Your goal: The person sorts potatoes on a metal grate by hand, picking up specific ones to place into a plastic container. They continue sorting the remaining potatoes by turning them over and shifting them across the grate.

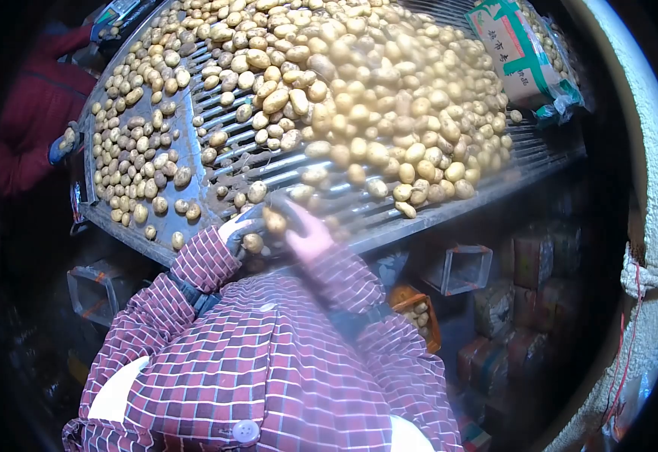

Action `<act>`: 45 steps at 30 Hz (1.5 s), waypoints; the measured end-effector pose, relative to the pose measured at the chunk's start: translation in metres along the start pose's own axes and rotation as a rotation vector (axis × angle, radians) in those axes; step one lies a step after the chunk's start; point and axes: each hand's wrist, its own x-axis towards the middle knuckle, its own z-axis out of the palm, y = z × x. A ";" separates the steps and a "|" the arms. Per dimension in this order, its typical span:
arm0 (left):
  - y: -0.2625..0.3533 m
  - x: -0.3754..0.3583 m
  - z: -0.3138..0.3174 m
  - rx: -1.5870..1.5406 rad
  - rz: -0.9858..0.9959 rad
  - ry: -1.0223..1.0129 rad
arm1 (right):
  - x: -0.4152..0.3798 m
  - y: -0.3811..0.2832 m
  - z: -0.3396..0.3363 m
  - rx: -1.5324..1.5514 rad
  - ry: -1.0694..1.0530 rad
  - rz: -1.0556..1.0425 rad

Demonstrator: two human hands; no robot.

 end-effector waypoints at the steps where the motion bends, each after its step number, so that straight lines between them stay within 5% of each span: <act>1: -0.013 -0.003 -0.002 0.077 0.164 0.023 | -0.003 -0.002 -0.001 -0.001 0.005 0.040; 2: -0.003 0.004 -0.004 0.192 0.359 -0.076 | -0.002 -0.005 -0.010 -0.203 -0.076 -0.014; 5: -0.031 0.022 -0.004 -0.426 0.096 -0.179 | 0.002 -0.013 -0.044 -0.220 0.054 0.118; 8: -0.011 0.013 0.000 -0.793 -0.099 -0.145 | 0.029 -0.007 -0.105 -0.573 0.676 0.066; 9: -0.007 0.009 0.001 -0.984 -0.208 -0.123 | 0.041 0.012 -0.137 -0.723 0.725 -0.004; 10: -0.019 0.012 -0.003 -0.944 -0.222 -0.148 | 0.052 0.019 -0.160 -0.939 0.676 -0.107; 14: -0.032 0.016 0.002 -0.849 -0.243 -0.073 | 0.074 0.029 -0.172 -1.427 0.504 0.055; 17: -0.023 0.012 -0.003 -0.828 -0.248 -0.030 | 0.070 0.016 -0.165 -1.303 0.447 0.230; 18: -0.017 0.009 -0.001 -0.825 -0.271 0.031 | 0.064 0.025 -0.167 -1.095 0.514 0.138; 19: -0.010 0.010 0.000 -0.837 -0.296 0.071 | 0.057 0.035 -0.169 -0.526 0.479 -0.040; 20: -0.005 0.009 0.002 -0.852 -0.325 0.112 | 0.049 0.023 -0.160 -0.497 0.401 -0.124; 22: -0.009 0.009 0.004 -0.760 -0.331 0.087 | 0.028 -0.003 -0.131 0.028 0.267 -0.098; 24: -0.014 0.012 0.007 -0.496 -0.109 -0.026 | 0.017 -0.035 -0.096 1.003 0.129 0.107; 26: -0.025 0.014 0.002 -0.311 0.091 -0.153 | 0.027 -0.051 -0.085 0.799 0.116 0.399; 29: -0.035 0.020 0.005 -0.361 0.114 -0.125 | 0.011 -0.096 -0.037 0.142 0.293 0.398; 31: -0.001 0.017 0.009 -0.111 0.245 -0.098 | 0.014 -0.018 -0.040 0.044 0.089 -0.003; 32: 0.031 0.012 0.012 0.112 0.284 -0.069 | 0.010 -0.014 -0.035 0.148 0.026 -0.060; 35: 0.002 0.016 0.007 0.082 0.178 -0.084 | 0.006 -0.020 -0.036 -0.022 0.111 -0.091; 38: -0.037 0.018 0.009 -0.492 -0.090 -0.019 | -0.032 -0.008 -0.078 0.712 0.461 0.020; 40: -0.068 0.028 -0.009 -0.402 -0.215 0.030 | -0.089 0.008 -0.127 1.163 0.710 -0.097; 42: -0.056 0.028 0.012 -0.255 -0.149 0.029 | -0.166 0.045 -0.185 1.176 0.546 -0.261; 43: -0.057 0.030 0.012 -0.372 -0.181 0.028 | -0.201 0.047 -0.195 0.933 0.847 -0.234; 45: -0.032 0.030 0.025 -0.823 -0.393 0.112 | -0.275 0.079 -0.207 0.950 1.155 -0.264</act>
